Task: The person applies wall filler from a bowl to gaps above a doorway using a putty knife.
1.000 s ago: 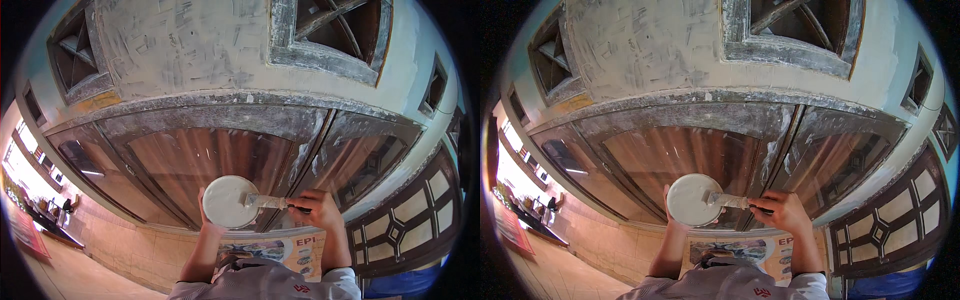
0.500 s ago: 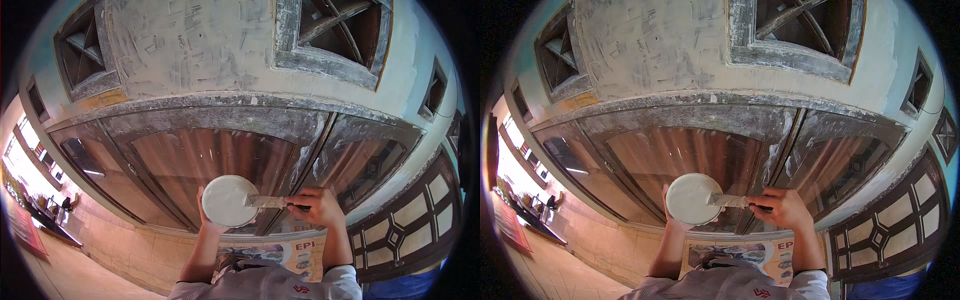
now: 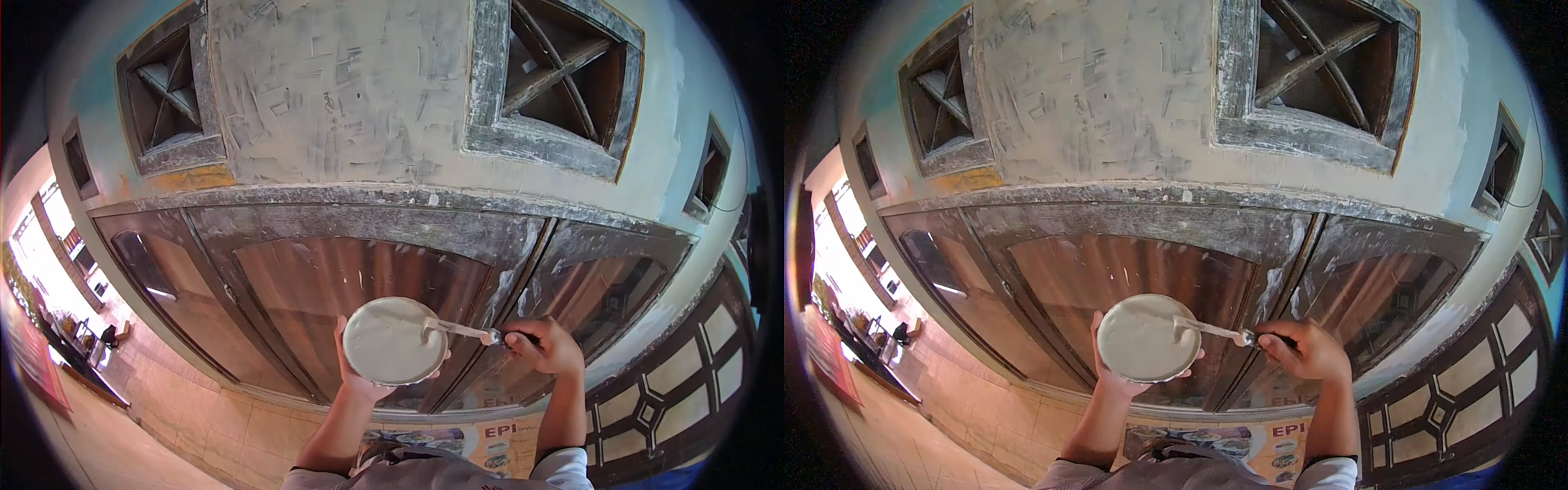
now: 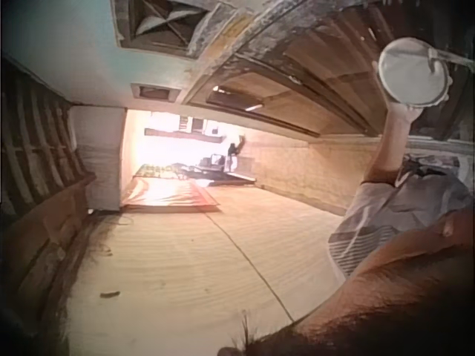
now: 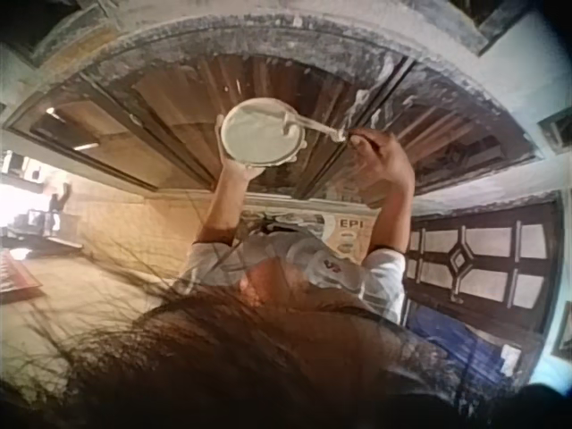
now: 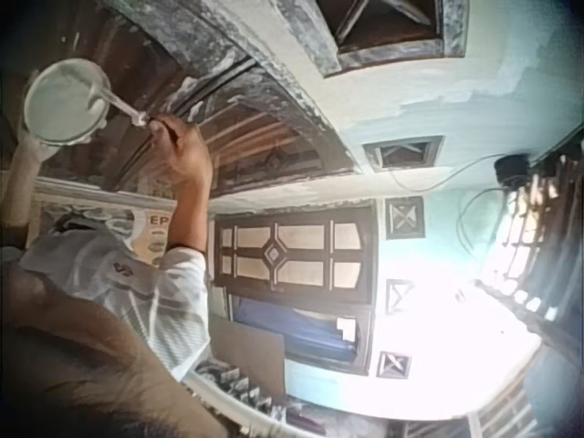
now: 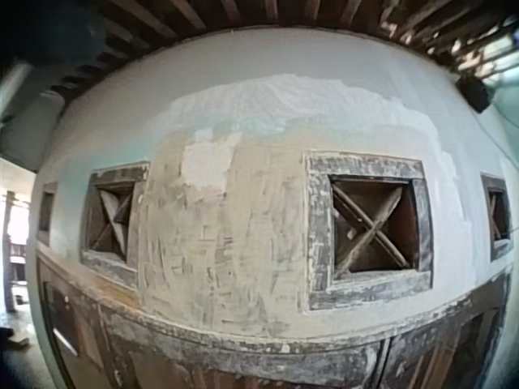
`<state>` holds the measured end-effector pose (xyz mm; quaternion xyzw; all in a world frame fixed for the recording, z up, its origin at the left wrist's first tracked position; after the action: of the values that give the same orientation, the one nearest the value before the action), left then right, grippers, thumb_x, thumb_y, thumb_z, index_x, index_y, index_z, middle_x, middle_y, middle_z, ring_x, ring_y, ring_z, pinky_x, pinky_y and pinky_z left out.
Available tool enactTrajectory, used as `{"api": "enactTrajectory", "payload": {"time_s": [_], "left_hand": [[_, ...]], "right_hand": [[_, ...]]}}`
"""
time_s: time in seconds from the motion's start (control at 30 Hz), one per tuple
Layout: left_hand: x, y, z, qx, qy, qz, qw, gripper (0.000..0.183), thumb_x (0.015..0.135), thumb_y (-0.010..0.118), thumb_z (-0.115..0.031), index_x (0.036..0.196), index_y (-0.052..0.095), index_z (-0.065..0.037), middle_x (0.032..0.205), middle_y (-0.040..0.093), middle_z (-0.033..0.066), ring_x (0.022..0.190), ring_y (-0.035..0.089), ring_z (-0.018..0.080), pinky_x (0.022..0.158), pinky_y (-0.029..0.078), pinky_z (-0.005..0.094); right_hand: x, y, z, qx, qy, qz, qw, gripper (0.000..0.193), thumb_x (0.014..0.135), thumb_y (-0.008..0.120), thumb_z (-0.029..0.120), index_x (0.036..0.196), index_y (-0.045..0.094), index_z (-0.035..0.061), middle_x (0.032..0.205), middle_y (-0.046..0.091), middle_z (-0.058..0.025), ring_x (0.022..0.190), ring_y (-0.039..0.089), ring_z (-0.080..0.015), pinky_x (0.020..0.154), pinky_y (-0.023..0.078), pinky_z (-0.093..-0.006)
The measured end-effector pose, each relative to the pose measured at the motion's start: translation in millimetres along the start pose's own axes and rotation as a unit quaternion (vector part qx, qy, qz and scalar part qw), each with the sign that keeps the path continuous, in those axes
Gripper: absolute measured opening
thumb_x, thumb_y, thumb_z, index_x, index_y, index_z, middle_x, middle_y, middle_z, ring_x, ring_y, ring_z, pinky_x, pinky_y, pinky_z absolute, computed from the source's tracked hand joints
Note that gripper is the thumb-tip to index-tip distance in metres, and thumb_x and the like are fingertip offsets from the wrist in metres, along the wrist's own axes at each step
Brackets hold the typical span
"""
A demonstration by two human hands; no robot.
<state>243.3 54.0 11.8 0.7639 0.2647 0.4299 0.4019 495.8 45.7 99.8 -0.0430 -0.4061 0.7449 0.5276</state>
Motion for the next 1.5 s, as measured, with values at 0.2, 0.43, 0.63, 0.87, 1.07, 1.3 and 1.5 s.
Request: {"api": "enactTrajectory", "payload": {"time_s": [0.2, 0.43, 0.63, 0.87, 1.07, 1.3, 1.5], "left_hand": [[13, 35, -11, 0.017, 0.019, 0.001, 1.0, 0.096, 0.091, 0.036, -0.084, 0.157, 0.039, -0.014, 0.157, 0.041, 0.025, 0.131, 0.044, 0.0647, 0.098, 0.04, 0.0813], [13, 46, -27, 0.039, 0.03, 0.023, 0.999, 0.094, 0.093, 0.036, -0.083, 0.156, 0.04, -0.013, 0.157, 0.042, 0.0215, 0.133, 0.045, 0.0603, 0.099, 0.04, 0.0809], [14, 47, -44, 0.031, 0.076, -0.045, 0.996, 0.092, 0.093, 0.036, -0.082, 0.154, 0.043, -0.014, 0.157, 0.043, 0.018, 0.137, 0.046, 0.0485, 0.099, 0.036, 0.0852], [20, 64, -60, 0.013, 0.079, -0.033, 0.996, 0.101, 0.092, 0.032, -0.084, 0.158, 0.034, -0.008, 0.158, 0.036, 0.0276, 0.134, 0.043, 0.0623, 0.098, 0.042, 0.082], [25, 69, -77, 0.018, 0.068, -0.028, 0.997, 0.095, 0.092, 0.037, -0.083, 0.154, 0.041, -0.013, 0.156, 0.042, 0.0213, 0.135, 0.044, 0.0576, 0.098, 0.037, 0.0847], [35, 95, -97, -0.044, 0.065, 0.036, 0.996, 0.085, 0.094, 0.038, -0.081, 0.148, 0.052, -0.016, 0.152, 0.05, 0.0139, 0.133, 0.049, 0.0485, 0.099, 0.033, 0.0871], [41, 104, -106, -0.031, 0.059, 0.039, 0.997, 0.086, 0.094, 0.038, -0.081, 0.147, 0.053, -0.015, 0.151, 0.052, 0.0136, 0.133, 0.05, 0.0478, 0.1, 0.032, 0.0865]], "right_hand": [[0, -12, -2, 0.046, 0.075, 0.008, 0.996, 0.026, 0.104, 0.062, 0.021, 0.114, 0.073, 0.0002, 0.073, 0.07, -0.0085, 0.064, 0.067, -0.0144, 0.06, 0.052, -0.0303], [10, -34, 67, -0.059, -0.088, -0.069, 0.992, 0.022, 0.099, 0.069, 0.016, 0.115, 0.074, 0.0014, 0.085, 0.073, -0.0127, 0.07, 0.069, -0.0181, 0.063, 0.052, -0.0303], [25, -22, 101, -0.235, -0.192, -0.057, 0.951, 0.031, 0.082, 0.086, 0.019, 0.111, 0.079, 0.014, 0.083, 0.067, -0.0051, 0.067, 0.067, -0.0267, 0.058, 0.054, -0.039], [36, -23, 117, -0.266, -0.215, -0.072, 0.937, 0.03, 0.081, 0.086, 0.019, 0.11, 0.079, 0.0161, 0.079, 0.062, -0.0028, 0.066, 0.064, -0.0241, 0.057, 0.053, -0.0387], [45, -31, 128, -0.236, -0.219, -0.096, 0.942, 0.032, 0.078, 0.088, 0.016, 0.109, 0.079, 0.0155, 0.08, 0.062, -0.0038, 0.068, 0.063, -0.0232, 0.059, 0.052, -0.0371], [53, -32, 167, -0.308, -0.265, -0.173, 0.897, 0.043, 0.072, 0.09, 0.018, 0.114, 0.078, 0.0186, 0.091, 0.062, -0.003, 0.073, 0.058, -0.0235, 0.063, 0.048, -0.0376], [55, -32, 186, -0.343, -0.261, -0.241, 0.869, 0.044, 0.071, 0.089, 0.016, 0.113, 0.077, 0.0179, 0.094, 0.063, -0.0021, 0.079, 0.057, -0.0235, 0.069, 0.045, -0.0391]]}}
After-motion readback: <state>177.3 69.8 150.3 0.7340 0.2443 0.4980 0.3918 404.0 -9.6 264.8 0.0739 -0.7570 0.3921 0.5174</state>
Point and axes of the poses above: each hand's wrist, its own x-axis towards the middle knuckle, its own y-axis out of the palm, z = x × y, the point moved 7 cm from there along x, towards the middle knuckle
